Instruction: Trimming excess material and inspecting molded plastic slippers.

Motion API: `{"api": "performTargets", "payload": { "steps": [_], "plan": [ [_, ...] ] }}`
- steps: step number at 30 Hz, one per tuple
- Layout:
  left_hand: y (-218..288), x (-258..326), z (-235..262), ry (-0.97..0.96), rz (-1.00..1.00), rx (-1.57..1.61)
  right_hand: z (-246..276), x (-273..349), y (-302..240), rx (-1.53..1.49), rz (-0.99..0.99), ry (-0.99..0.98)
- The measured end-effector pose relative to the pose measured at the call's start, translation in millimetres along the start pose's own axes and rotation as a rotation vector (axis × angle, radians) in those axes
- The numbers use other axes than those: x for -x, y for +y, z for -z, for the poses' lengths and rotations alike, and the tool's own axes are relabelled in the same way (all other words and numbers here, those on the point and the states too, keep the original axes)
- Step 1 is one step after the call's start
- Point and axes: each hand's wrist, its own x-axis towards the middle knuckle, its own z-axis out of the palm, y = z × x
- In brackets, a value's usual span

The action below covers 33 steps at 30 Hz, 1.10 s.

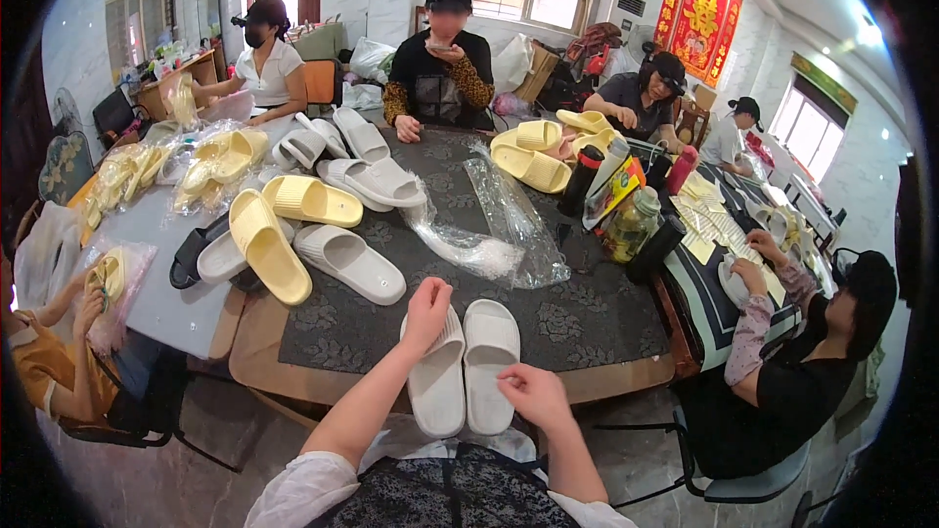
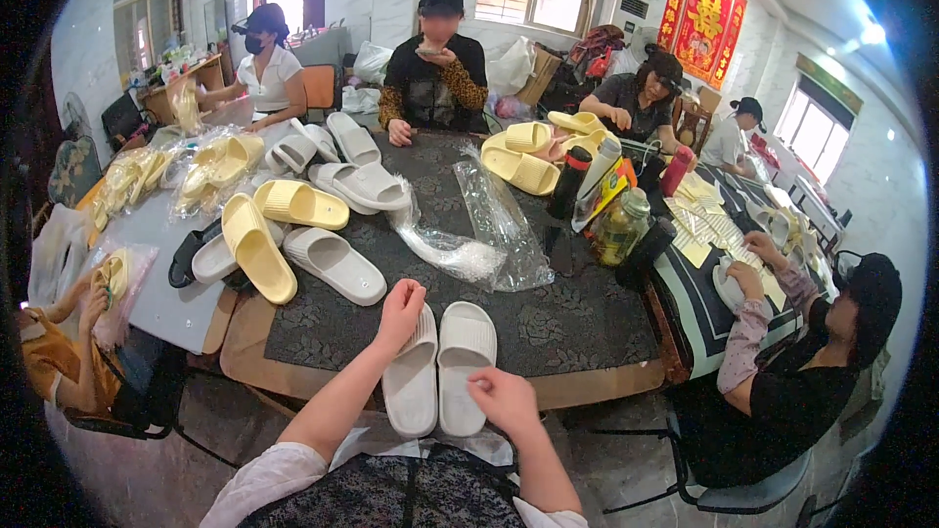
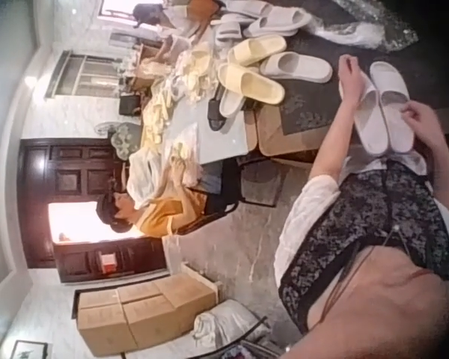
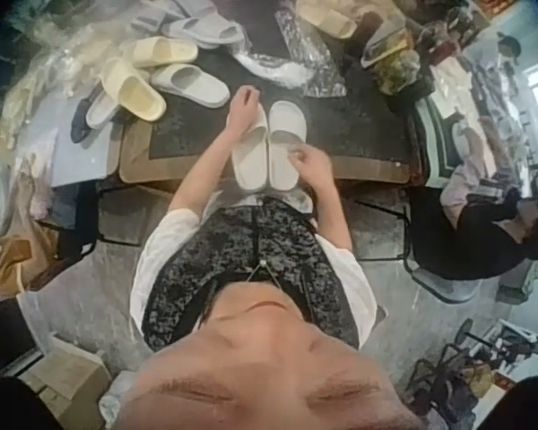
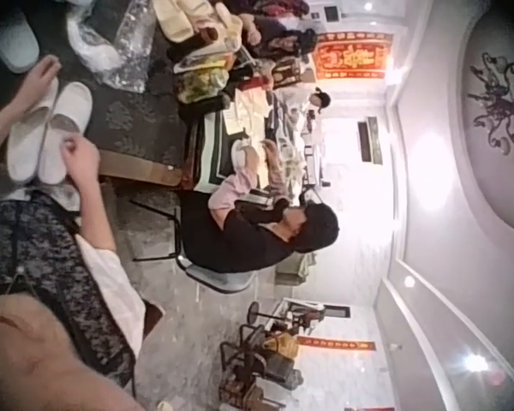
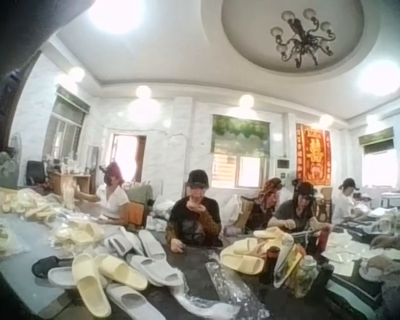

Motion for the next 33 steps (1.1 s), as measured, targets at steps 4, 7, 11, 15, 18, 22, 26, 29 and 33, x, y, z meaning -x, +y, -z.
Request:
{"api": "performTargets", "payload": {
  "steps": [4,7,11,15,18,22,26,29,33],
  "plan": [
    [-3,-3,1,0.018,0.110,0.095,41,22,30,-0.182,-0.069,0.083],
    [-4,-2,1,0.006,0.118,0.042,64,30,43,-0.323,-0.073,0.122],
    [-6,0,-3,-0.004,0.035,0.042,67,28,48,-0.729,-0.058,0.200],
    [-5,2,-4,-0.010,0.001,-0.008,39,7,31,-1.159,0.088,0.250],
    [4,4,-4,-0.022,-0.019,-0.088,19,-2,23,-1.342,0.063,0.214],
    [11,6,-3,-0.047,-0.017,-0.097,-1,-13,28,-1.016,-0.160,-0.028],
    [13,3,-4,-0.137,0.010,-0.208,-24,-21,36,-0.636,-0.187,-0.142],
    [18,-7,-7,-0.237,-0.010,-0.355,-33,-30,26,-0.146,-0.134,0.002],
    [10,-12,-15,-0.493,-0.097,-0.498,-58,-51,23,0.015,0.036,0.097]
  ]
}}
